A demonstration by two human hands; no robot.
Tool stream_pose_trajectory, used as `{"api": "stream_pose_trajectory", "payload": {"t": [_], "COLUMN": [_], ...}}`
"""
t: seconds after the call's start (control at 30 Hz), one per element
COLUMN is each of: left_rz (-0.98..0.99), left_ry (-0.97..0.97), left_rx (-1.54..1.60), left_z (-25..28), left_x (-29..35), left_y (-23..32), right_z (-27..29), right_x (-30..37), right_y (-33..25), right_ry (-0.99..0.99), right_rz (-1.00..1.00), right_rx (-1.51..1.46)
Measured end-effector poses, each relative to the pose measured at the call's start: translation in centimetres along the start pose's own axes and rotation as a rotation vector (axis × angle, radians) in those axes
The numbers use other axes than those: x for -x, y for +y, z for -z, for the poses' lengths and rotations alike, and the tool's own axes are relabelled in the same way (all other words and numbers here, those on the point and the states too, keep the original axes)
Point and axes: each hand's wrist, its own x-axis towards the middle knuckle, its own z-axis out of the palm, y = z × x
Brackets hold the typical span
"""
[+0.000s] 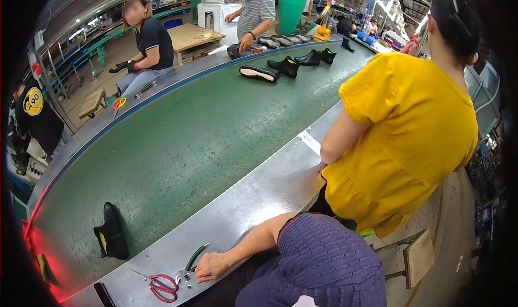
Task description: Inspecting, trimming, and cleaning a leather boot during the manufacturing process.
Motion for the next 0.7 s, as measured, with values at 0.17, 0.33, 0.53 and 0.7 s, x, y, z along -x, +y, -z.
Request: {"api": "stream_pose_trajectory", "payload": {"t": [0.17,0.33,0.53,0.7], "left_rz": [0.037,0.054,0.081,0.093], "left_ry": [0.015,0.037,0.062,0.086], "left_rx": [0.005,0.008,0.017,0.025], "left_z": [0.0,0.1,0.2,0.1], "left_x": [-0.5,-0.8,-1.3,-1.7], "left_y": [-0.2,-0.2,-0.3,-0.5], "right_z": [-0.5,-0.1,-0.3,-0.4], "right_x": [0.2,-0.1,-0.4,-0.4], "right_y": [0.3,-0.1,0.0,0.1], "right_ry": [-0.007,-0.05,-0.011,-0.004], "right_rz": [0.011,-0.029,-0.019,0.002], "right_rx": [0.024,0.024,0.01,0.003]}}
